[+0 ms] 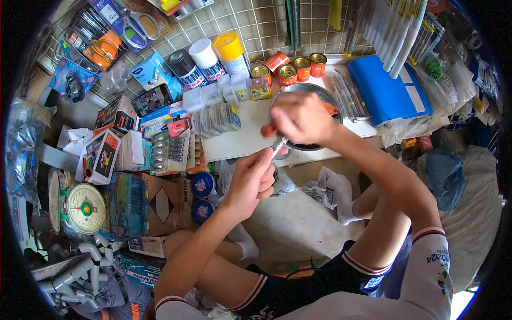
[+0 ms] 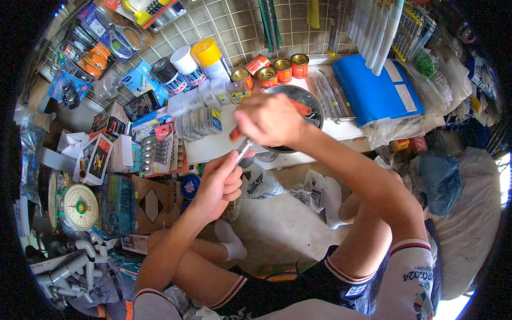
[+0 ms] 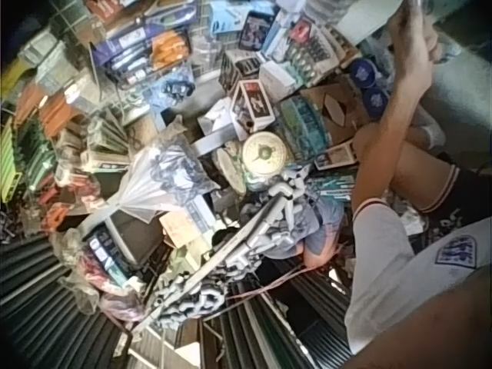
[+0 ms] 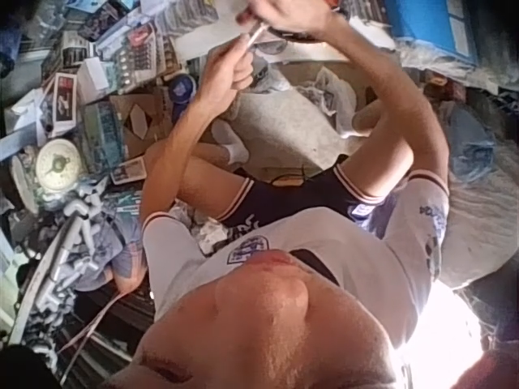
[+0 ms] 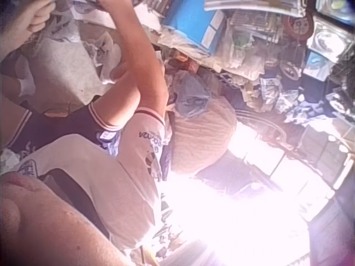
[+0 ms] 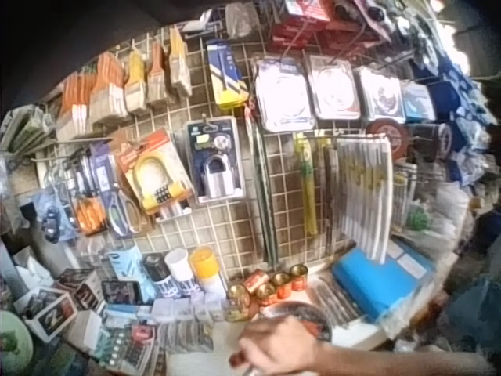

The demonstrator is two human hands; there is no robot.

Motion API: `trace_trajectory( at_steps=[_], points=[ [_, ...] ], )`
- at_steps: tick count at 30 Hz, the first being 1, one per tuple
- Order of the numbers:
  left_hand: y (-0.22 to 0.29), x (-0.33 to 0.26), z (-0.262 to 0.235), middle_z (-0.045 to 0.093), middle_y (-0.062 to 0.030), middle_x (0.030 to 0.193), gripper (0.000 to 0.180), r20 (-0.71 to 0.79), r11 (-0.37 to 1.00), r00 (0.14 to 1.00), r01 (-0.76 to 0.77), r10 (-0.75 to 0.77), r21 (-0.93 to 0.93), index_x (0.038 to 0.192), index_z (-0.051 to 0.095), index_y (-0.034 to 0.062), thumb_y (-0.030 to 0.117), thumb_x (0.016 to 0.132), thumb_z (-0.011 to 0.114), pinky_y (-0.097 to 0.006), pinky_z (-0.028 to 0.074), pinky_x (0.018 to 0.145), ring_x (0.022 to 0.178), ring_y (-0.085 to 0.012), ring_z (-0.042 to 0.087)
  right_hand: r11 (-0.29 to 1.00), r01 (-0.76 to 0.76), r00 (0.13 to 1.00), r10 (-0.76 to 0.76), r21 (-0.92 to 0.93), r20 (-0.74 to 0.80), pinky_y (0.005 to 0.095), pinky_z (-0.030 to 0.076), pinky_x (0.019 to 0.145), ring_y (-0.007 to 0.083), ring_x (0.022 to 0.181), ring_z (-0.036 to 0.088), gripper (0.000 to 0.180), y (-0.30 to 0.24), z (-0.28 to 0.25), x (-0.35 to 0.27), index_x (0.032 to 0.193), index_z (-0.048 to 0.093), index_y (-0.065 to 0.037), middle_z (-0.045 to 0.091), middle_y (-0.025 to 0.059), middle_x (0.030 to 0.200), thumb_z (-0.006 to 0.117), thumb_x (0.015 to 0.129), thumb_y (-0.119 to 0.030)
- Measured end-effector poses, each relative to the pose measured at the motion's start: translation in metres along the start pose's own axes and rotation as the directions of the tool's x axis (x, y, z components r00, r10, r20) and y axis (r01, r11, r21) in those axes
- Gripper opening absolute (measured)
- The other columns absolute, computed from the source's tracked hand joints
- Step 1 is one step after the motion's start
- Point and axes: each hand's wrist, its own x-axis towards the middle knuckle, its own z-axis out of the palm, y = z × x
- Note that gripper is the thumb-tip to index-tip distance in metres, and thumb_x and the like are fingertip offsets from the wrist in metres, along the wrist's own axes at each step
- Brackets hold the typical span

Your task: Lubricating metal hardware parts using a syringe and cleaning them with a rag.

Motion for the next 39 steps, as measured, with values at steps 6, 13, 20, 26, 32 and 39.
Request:
trace_trajectory(
  at_steps=[6,13,20,26,32,39],
  points=[
    [-0.017,0.001,-0.005,0.031,0.0099,0.062,0.020,0.004,0.936,0.969,-0.241,0.248,0.255,0.101,0.063,0.0077,0.024,0.108,0.052,-0.023,0.018,0.043,0.049,-0.0021,0.023,0.995,0.098,0.994,-0.099,-0.025,-0.055,0.0422,0.052,0.062,0.0287,0.070,0.064,0.022,-0.061,0.016,-0.003,0.077,0.059,-0.009,0.059,0.0090,0.077,0.054,0.094,-0.022],
    [-0.014,0.006,-0.003,0.040,0.0024,0.063,0.020,0.032,0.637,0.856,-0.408,0.516,0.654,0.103,0.067,-0.0027,0.016,0.103,0.060,-0.027,0.034,0.051,0.058,-0.0048,0.040,0.949,-0.296,0.954,0.288,0.108,0.089,0.0466,0.056,0.070,0.0367,0.074,0.067,0.034,-0.024,-0.006,-0.005,0.084,0.060,-0.003,0.068,0.0175,0.086,0.042,0.102,-0.025],
    [-0.008,0.003,-0.014,0.066,-0.0125,0.076,0.028,0.510,-0.347,0.545,-0.379,0.665,0.858,0.117,0.065,-0.0002,0.011,0.092,0.072,-0.041,0.051,0.054,0.060,-0.0301,0.065,0.990,-0.137,0.973,0.128,0.035,0.192,0.0508,0.056,0.065,0.0401,0.072,0.068,0.036,-0.028,0.004,-0.010,0.089,0.063,-0.002,0.068,0.0192,0.091,0.043,0.101,-0.031],
    [-0.010,0.006,-0.029,0.064,-0.0094,0.073,0.030,0.598,-0.492,0.522,-0.343,0.609,0.800,0.115,0.064,-0.0008,0.015,0.091,0.073,-0.037,0.053,0.053,0.058,-0.0265,0.065,0.928,-0.368,0.920,0.354,0.054,0.168,0.0519,0.055,0.067,0.0413,0.071,0.067,0.041,-0.054,0.018,-0.006,0.090,0.064,-0.002,0.068,0.0225,0.086,0.038,0.103,-0.032],
    [-0.006,0.005,-0.012,0.062,-0.0081,0.069,0.026,0.588,-0.453,0.479,-0.376,0.652,0.808,0.109,0.065,-0.0018,0.013,0.090,0.074,-0.035,0.053,0.051,0.056,-0.0254,0.064,0.950,-0.275,0.938,0.232,0.146,0.257,0.0519,0.054,0.069,0.0416,0.069,0.066,0.041,-0.030,-0.004,-0.006,0.085,0.062,-0.002,0.067,0.0193,0.082,0.037,0.103,-0.030],
    [-0.010,0.012,-0.017,0.062,-0.0090,0.068,0.027,0.579,-0.419,0.475,-0.405,0.663,0.813,0.111,0.068,-0.0021,0.012,0.088,0.074,-0.037,0.054,0.054,0.057,-0.0259,0.064,0.953,-0.232,0.972,0.236,0.194,0.002,0.0512,0.053,0.068,0.0407,0.070,0.064,0.037,-0.059,0.022,-0.006,0.079,0.061,-0.003,0.065,0.0191,0.079,0.042,0.100,-0.026]
  ],
)
